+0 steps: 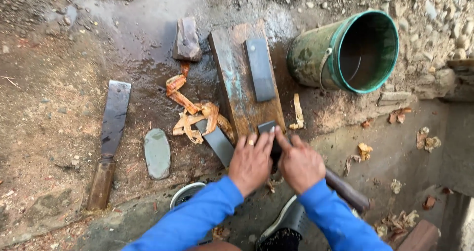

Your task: Sharpening various metal blades and tools using water and sharpening stones on a wooden block.

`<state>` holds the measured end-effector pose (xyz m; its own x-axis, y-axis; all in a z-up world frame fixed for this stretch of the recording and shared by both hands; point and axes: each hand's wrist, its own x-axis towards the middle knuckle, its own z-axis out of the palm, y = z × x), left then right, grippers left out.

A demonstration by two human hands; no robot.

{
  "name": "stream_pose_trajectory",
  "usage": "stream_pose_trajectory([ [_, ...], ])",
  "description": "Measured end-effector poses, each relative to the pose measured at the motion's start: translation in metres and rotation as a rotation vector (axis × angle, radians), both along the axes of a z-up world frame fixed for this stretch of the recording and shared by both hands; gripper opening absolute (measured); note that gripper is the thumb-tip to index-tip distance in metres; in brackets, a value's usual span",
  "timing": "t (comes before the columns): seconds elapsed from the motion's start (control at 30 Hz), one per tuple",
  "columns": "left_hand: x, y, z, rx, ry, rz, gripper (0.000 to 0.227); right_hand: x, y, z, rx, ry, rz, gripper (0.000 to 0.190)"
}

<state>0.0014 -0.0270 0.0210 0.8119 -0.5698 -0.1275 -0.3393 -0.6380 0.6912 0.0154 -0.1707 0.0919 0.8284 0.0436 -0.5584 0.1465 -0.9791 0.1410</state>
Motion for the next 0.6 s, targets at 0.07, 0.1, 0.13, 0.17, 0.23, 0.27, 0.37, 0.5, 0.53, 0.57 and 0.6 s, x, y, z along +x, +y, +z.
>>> stream_pose_trajectory([
  [0.07,0.009,-0.001,0.003,0.028,-0.036,0.029,0.058,0.001,0.001,-0.002,-0.011,-0.057,-0.019,0.064],
  [0.1,-0.005,-0.001,0.001,0.028,-0.047,0.026,0.058,-0.012,-0.001,-0.002,-0.011,-0.068,-0.022,0.064],
  [0.13,-0.012,-0.001,-0.002,0.021,-0.086,0.038,0.06,-0.017,-0.005,-0.004,-0.01,-0.057,-0.004,0.066],
  [0.17,-0.019,-0.002,-0.006,0.014,-0.125,0.051,0.061,-0.023,-0.008,-0.007,-0.009,-0.047,0.014,0.068],
  [0.23,-0.005,-0.003,-0.002,-0.006,-0.087,0.055,0.064,-0.007,-0.006,-0.003,-0.023,-0.022,0.028,0.069],
  [0.27,-0.008,-0.002,0.001,-0.032,-0.027,0.04,0.067,-0.009,-0.004,0.001,-0.042,0.024,0.022,0.069],
  [0.37,0.01,0.001,0.011,-0.033,0.045,0.027,0.067,0.005,0.004,0.006,-0.039,-0.033,-0.006,0.065],
  [0.5,-0.008,0.003,0.002,-0.021,-0.051,0.028,0.068,-0.012,-0.008,-0.004,-0.004,-0.045,0.009,0.062],
  [0.53,-0.013,0.002,0.002,-0.028,-0.034,0.012,0.071,-0.012,-0.008,0.002,0.004,0.015,-0.001,0.063],
  [0.57,-0.018,0.0,0.0,-0.036,-0.016,-0.004,0.073,-0.013,-0.008,0.005,0.013,0.075,-0.011,0.064],
  [0.6,-0.008,0.001,-0.001,-0.037,-0.007,-0.008,0.073,-0.003,-0.008,0.003,0.012,0.083,-0.015,0.064],
])
